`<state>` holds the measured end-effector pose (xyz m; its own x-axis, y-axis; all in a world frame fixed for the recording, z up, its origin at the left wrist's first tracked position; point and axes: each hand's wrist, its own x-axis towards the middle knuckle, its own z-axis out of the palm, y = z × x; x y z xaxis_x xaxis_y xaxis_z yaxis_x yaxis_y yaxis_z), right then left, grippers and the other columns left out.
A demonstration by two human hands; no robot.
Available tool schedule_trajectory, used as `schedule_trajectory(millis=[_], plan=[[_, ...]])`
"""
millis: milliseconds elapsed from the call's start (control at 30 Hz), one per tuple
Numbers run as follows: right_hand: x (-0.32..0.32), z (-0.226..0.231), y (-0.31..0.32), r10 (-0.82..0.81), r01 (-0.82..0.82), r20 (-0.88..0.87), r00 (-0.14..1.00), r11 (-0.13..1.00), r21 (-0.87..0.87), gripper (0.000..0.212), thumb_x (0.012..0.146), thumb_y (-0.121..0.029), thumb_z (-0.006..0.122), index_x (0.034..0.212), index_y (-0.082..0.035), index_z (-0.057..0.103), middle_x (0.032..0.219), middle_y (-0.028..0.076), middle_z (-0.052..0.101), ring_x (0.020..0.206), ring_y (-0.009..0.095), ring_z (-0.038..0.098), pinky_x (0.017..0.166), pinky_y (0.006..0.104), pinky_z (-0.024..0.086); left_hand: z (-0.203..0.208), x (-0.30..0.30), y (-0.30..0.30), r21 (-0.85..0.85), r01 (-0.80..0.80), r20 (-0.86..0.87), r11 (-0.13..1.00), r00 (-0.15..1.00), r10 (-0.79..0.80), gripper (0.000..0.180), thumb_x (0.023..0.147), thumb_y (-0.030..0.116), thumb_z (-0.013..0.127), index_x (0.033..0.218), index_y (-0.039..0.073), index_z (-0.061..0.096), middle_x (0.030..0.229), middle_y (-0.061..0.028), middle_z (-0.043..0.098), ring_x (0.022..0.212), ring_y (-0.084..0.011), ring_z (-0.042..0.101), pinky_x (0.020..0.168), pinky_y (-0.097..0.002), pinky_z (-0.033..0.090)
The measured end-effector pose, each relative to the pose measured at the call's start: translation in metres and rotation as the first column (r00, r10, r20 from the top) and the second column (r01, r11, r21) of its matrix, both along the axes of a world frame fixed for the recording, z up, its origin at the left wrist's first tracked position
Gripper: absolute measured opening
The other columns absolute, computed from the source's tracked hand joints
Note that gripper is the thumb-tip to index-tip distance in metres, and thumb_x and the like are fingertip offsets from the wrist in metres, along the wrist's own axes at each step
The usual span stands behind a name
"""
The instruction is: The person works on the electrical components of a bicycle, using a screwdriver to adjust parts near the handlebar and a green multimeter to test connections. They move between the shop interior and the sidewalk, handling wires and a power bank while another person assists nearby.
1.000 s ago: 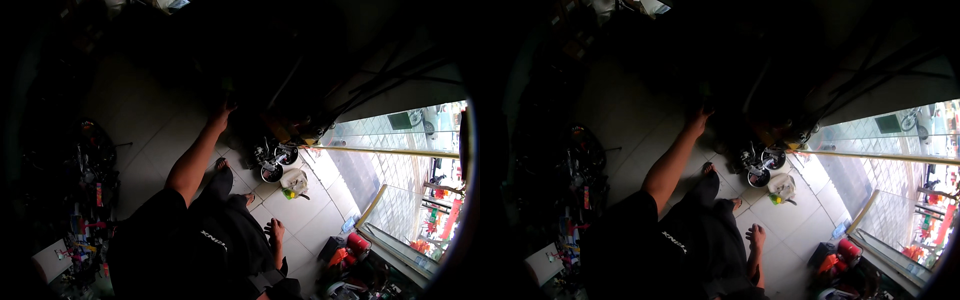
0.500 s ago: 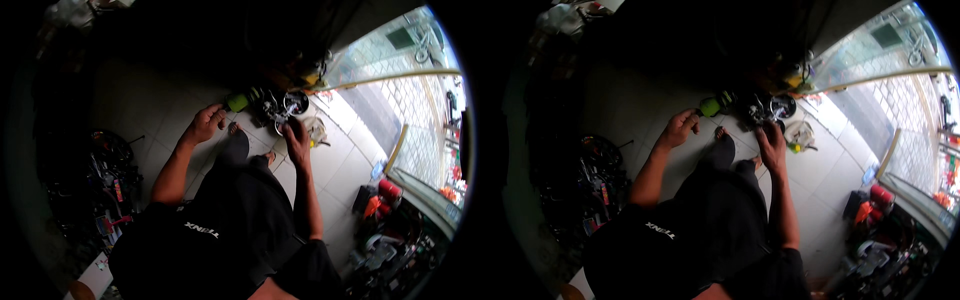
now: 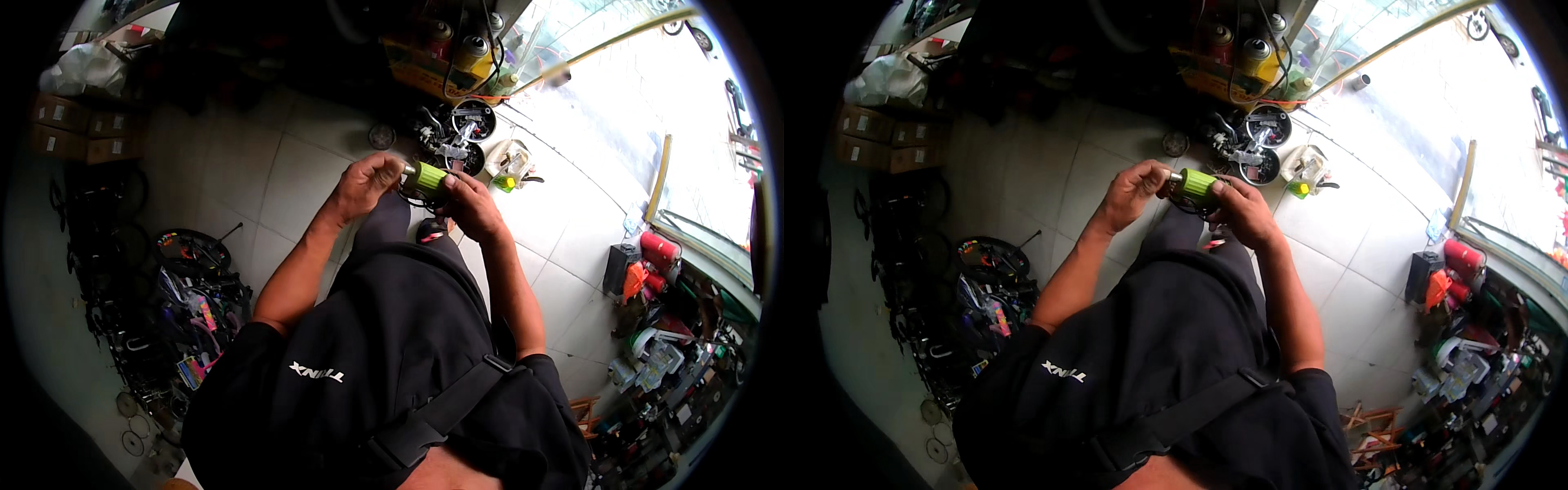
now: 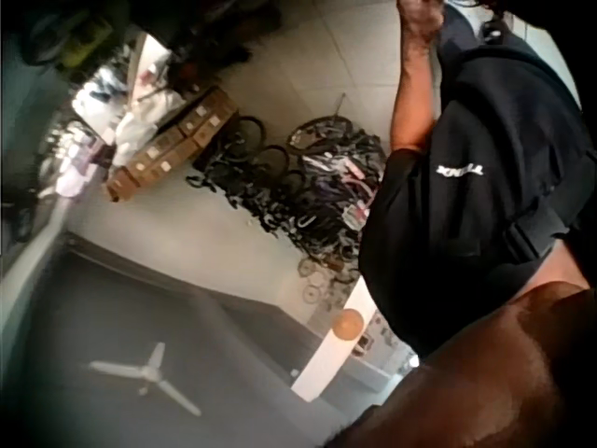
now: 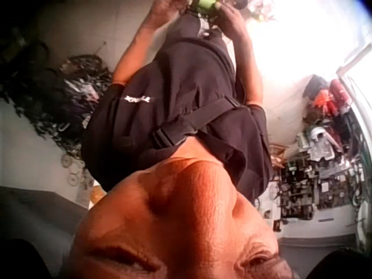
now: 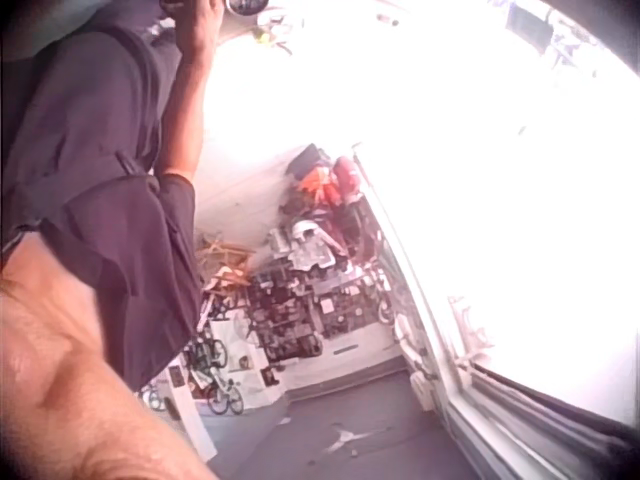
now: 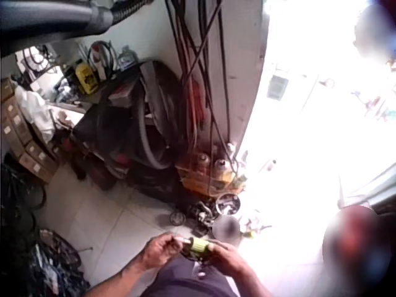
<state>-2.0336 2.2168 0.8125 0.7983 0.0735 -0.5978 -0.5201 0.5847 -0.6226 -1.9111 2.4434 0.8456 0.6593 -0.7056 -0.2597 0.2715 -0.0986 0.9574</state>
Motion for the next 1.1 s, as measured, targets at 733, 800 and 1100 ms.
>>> schedule_trajectory(millis=[733,800,1100], plan=[[-0.047,-0.016,0.014,0.049,-0.058,-0.113,0.992,0.995,-0.075,0.046,0.099,-0.039,0.066,0.125,-0.002,0.065,0.123,0.017,0.067,0.109,0.028,0.065,0.088,0.0405,0.054,-0.035,-0.029,-0.054,0.114,0.034,-0.334,0.993,0.943,0.006,0.031,0.106,0.023,0.061,0.127,0.000,0.067,0.107,0.0008,0.066,0.092,-0.0054,0.058,0.081,-0.0230,0.051],[-0.054,-0.016,0.014,0.117,-0.138,-0.079,0.990,0.918,-0.371,0.048,0.095,-0.040,0.070,0.122,0.000,0.067,0.130,0.021,0.062,0.117,0.032,0.061,0.095,0.0414,0.051,-0.033,-0.032,-0.058,0.111,0.125,-0.368,0.986,0.927,-0.075,0.032,0.106,0.022,0.061,0.128,-0.001,0.067,0.108,0.0000,0.067,0.093,-0.0052,0.059,0.082,-0.0230,0.051],[-0.066,0.015,0.007,-0.022,0.115,0.123,0.992,0.544,-0.831,0.049,0.087,-0.031,0.075,0.120,0.003,0.064,0.119,0.022,0.065,0.107,0.030,0.066,0.091,0.0405,0.052,-0.025,-0.040,-0.080,0.047,0.203,-0.339,0.978,0.924,-0.176,0.034,0.106,0.017,0.062,0.135,-0.001,0.064,0.108,-0.0015,0.070,0.089,-0.0071,0.062,0.079,-0.0240,0.052]])
